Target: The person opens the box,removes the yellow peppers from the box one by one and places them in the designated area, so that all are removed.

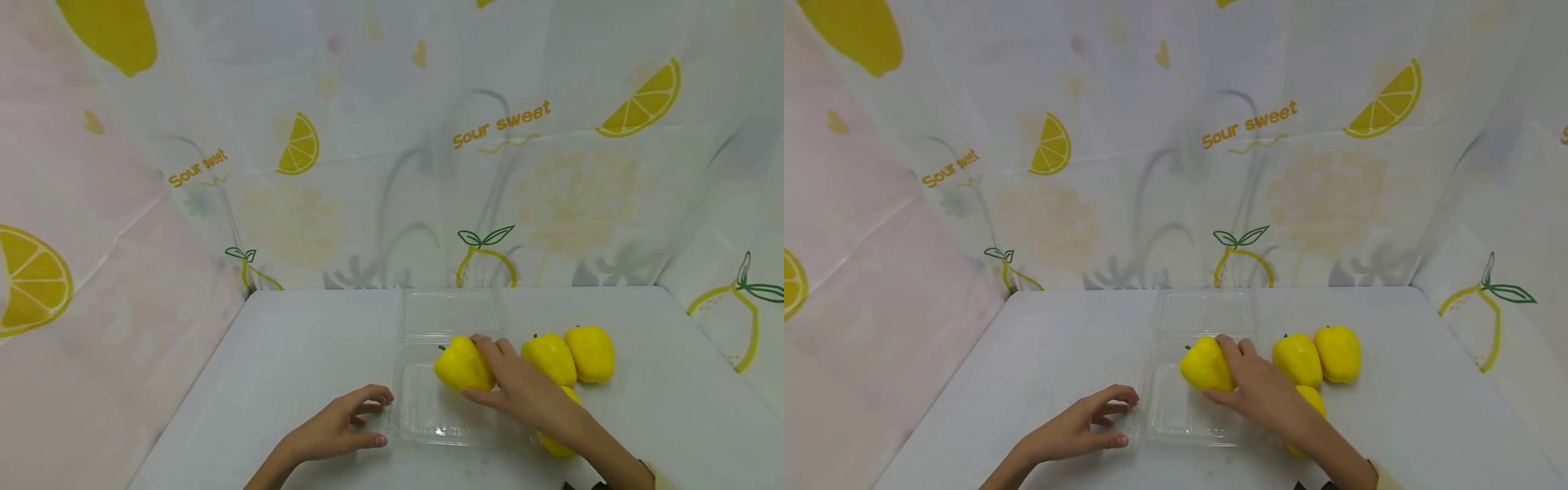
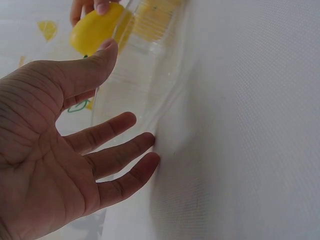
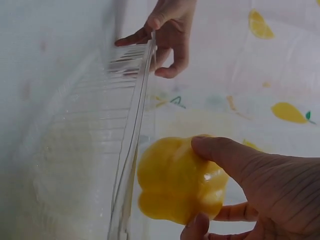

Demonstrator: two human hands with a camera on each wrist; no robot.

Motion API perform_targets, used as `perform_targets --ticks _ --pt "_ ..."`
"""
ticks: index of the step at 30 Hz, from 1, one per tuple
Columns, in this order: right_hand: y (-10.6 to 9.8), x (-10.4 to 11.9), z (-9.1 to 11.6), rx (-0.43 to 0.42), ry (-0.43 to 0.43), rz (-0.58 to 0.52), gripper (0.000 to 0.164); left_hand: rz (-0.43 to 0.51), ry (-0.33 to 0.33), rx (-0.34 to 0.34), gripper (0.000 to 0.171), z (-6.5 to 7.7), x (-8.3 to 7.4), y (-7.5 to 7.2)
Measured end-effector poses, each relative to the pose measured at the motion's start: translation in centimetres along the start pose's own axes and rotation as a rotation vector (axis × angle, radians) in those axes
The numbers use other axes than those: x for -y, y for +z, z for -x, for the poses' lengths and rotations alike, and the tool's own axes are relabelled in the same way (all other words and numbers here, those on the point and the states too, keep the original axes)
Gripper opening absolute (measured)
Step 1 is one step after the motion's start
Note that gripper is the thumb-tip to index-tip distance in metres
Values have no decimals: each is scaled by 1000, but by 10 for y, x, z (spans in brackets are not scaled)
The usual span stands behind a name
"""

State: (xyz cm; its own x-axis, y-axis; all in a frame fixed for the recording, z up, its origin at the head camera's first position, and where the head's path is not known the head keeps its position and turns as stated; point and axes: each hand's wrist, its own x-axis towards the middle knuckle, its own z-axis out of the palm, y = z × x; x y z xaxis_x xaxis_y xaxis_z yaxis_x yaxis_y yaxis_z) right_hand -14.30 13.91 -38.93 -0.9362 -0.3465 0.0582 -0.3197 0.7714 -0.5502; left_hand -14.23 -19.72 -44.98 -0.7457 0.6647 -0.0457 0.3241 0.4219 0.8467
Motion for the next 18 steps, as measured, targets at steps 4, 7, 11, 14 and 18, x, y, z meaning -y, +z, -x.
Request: perform_targets --ticks 4,7,11,14,18 --pt "-8 -4 5 -4 -1 -9 81 -8 1 -2 57 1 -1 0" --pt "-14 -8 8 -8 4 -8 82 -16 9 -5 58 1 -1 0" --pt "-23 -14 13 -11 -7 -24 80 -17 12 -8 57 1 0 1" --pt "-28 -18 16 -21 -16 -43 78 -13 8 -9 57 1 0 1" --pt "-33 -24 20 -34 -47 -62 77 -9 5 -10 57 1 0 1"
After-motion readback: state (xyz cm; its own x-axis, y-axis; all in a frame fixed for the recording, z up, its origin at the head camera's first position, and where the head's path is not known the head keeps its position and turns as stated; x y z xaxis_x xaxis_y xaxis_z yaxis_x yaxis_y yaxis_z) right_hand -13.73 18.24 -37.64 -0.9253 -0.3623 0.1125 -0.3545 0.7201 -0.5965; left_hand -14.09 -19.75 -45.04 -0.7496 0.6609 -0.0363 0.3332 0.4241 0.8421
